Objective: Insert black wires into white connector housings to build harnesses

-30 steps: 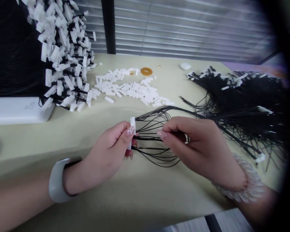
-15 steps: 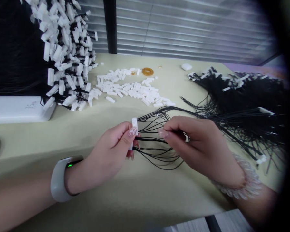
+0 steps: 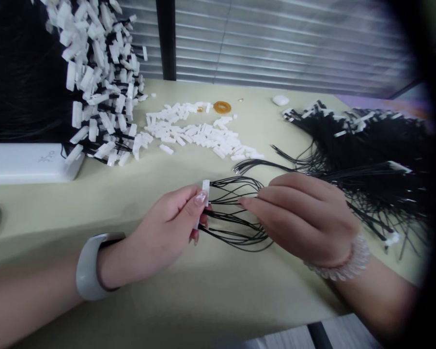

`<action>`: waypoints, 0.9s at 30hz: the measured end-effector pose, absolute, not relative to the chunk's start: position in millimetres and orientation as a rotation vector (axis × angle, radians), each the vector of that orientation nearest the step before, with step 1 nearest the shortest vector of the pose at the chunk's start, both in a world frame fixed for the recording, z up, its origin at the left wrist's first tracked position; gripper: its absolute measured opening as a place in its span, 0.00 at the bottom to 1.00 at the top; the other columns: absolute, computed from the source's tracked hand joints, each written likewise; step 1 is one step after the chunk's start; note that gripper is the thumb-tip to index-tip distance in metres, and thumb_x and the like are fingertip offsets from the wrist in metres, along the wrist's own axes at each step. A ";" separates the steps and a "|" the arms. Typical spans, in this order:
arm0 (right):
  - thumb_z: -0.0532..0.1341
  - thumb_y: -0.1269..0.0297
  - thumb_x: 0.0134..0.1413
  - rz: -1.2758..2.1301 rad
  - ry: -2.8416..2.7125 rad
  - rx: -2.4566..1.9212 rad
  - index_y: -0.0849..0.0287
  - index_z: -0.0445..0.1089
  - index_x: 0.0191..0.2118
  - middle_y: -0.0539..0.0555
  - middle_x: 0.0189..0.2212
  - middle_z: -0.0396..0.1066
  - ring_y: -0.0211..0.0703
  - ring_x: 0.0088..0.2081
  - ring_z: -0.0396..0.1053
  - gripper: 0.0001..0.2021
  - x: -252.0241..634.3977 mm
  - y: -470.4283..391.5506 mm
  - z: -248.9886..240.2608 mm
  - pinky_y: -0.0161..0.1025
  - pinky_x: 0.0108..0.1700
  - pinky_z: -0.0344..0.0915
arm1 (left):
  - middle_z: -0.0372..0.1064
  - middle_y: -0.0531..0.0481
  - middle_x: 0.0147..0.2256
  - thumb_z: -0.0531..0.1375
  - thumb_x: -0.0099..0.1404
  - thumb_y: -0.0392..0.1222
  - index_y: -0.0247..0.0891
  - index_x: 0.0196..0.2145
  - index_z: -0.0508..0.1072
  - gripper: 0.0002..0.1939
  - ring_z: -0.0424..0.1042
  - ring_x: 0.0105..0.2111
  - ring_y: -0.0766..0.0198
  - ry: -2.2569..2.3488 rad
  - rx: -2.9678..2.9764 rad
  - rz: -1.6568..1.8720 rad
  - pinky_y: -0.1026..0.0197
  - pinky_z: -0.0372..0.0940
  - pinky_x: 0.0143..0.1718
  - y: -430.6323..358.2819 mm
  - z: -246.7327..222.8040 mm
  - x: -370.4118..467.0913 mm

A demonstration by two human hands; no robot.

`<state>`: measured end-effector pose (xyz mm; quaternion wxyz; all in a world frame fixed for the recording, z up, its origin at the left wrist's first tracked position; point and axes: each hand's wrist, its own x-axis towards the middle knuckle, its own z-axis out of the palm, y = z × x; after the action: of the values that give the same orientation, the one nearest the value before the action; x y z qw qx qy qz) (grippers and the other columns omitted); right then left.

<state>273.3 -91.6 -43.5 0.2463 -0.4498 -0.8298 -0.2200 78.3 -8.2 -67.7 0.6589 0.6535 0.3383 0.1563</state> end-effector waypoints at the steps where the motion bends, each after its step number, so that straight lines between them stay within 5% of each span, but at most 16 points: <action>1: 0.59 0.74 0.49 -0.631 -2.284 -1.199 0.60 0.67 0.33 0.53 0.25 0.68 0.41 0.29 0.63 0.05 273.5 -91.5 -42.2 0.39 0.28 0.61 | 0.62 0.54 0.26 0.47 0.65 0.52 0.38 0.28 0.63 0.16 0.61 0.20 0.72 0.759 1.479 0.344 0.70 0.60 0.20 -8.2 -67.7 78.6; 12: 0.59 0.73 0.49 -0.513 -2.299 -1.258 0.60 0.65 0.27 0.51 0.24 0.67 0.40 0.30 0.62 0.03 254.9 -89.8 -45.0 0.38 0.29 0.59 | 0.60 0.54 0.21 0.48 0.65 0.49 0.38 0.24 0.62 0.16 0.59 0.18 0.69 0.739 1.589 0.311 0.68 0.55 0.19 -10.8 -60.9 78.3; 23: 0.63 0.72 0.45 -0.451 -2.148 -1.320 0.59 0.66 0.36 0.54 0.31 0.67 0.41 0.33 0.63 0.10 266.1 -93.6 -37.5 0.40 0.34 0.62 | 0.60 0.55 0.22 0.49 0.65 0.49 0.37 0.26 0.62 0.16 0.60 0.20 0.71 0.758 1.428 0.410 0.69 0.58 0.21 -7.8 -62.2 79.4; 27: 0.62 0.73 0.44 -0.353 -2.007 -1.382 0.59 0.65 0.29 0.51 0.21 0.61 0.36 0.24 0.58 0.06 270.7 -102.2 -25.2 0.36 0.26 0.55 | 0.60 0.54 0.25 0.50 0.64 0.50 0.38 0.30 0.63 0.13 0.62 0.22 0.70 0.816 1.246 0.551 0.68 0.61 0.23 -3.8 -70.0 80.3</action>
<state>270.7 -102.2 -25.2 0.3334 -0.5291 -0.7686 -0.1351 80.3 -3.8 -70.0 0.7010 0.5595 0.3666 0.2473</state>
